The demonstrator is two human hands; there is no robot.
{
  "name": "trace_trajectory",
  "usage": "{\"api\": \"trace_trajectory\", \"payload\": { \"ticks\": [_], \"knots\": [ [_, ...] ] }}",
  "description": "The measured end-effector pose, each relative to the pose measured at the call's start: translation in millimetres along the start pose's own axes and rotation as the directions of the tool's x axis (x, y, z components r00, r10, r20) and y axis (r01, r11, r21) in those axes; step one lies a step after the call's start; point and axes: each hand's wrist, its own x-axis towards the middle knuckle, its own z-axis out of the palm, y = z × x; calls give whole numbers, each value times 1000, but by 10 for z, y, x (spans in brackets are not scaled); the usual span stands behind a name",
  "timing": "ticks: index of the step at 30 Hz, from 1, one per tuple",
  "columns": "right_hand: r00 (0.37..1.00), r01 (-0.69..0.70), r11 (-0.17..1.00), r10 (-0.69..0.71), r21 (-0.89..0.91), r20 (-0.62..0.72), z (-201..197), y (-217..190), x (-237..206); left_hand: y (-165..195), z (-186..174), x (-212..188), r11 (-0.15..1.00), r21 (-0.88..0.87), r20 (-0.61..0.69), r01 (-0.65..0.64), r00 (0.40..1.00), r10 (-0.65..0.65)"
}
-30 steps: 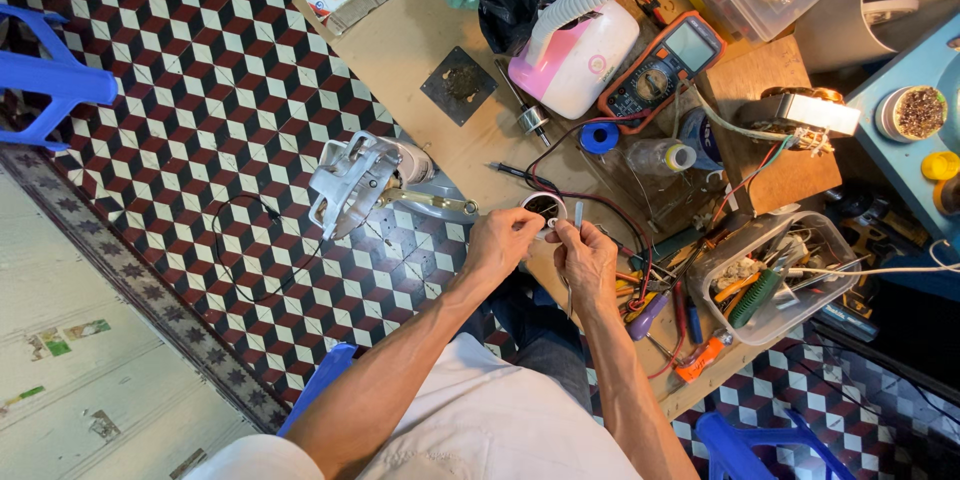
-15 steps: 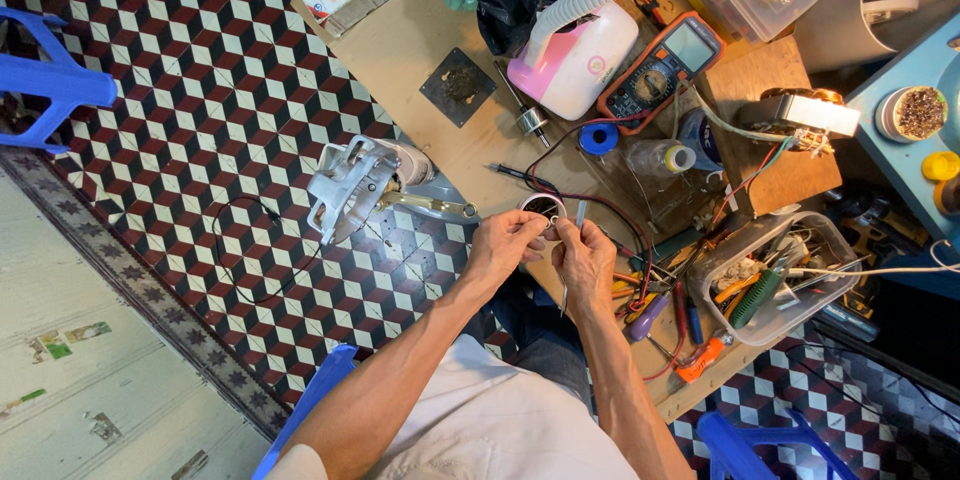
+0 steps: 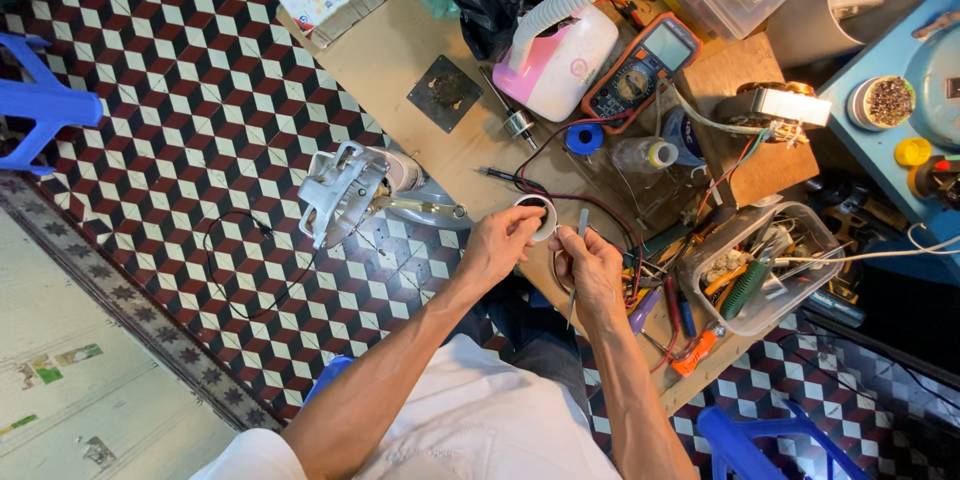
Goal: The person lubricates a small electric motor by applying oil from a plastic bottle to its shaft and bearings. They then place the motor into a fan assembly and continue to apply oil to the fan's internal components.
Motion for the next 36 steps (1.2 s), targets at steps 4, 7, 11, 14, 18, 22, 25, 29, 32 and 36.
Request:
{"api": "trace_trajectory", "payload": {
  "ticks": [4,7,11,14,18,22,25,29,32,36],
  "knots": [
    [1000,-13,996,14,86,-15,81,-28,-70,92,-14,-115,976,-208,168,63,985,-28],
    [999,39,993,-42,108,17,142,-26,-100,95,39,-158,942,-290,118,168,983,-139],
    [998,4,990,-13,141,62,114,-33,-144,11,113,-171,933,-346,5,101,994,-106],
    [997,37,999,-39,-33,-60,73,-4,-116,-89,53,-103,944,-324,-129,58,986,-105],
    [908,111,753,-341,-649,-241,129,193,42,-271,-213,-48,919,-385,-123,91,981,-149],
    [872,186,670,-449,-719,-193,452,472,380,-398,-371,-132,903,-393,-68,172,974,-214],
    [844,169,733,-453,-659,-287,617,455,450,-361,-438,-165,904,-381,-56,192,972,-230],
    [855,92,676,-429,-731,-290,430,312,190,-166,-408,-55,847,-491,46,202,977,-206],
    [915,119,917,-251,-381,-317,-40,75,-242,29,-146,95,834,-499,163,234,971,-175],
    [800,130,980,-194,-152,-567,-838,-230,-918,255,293,171,833,-469,369,292,922,-116]
  ]
}}
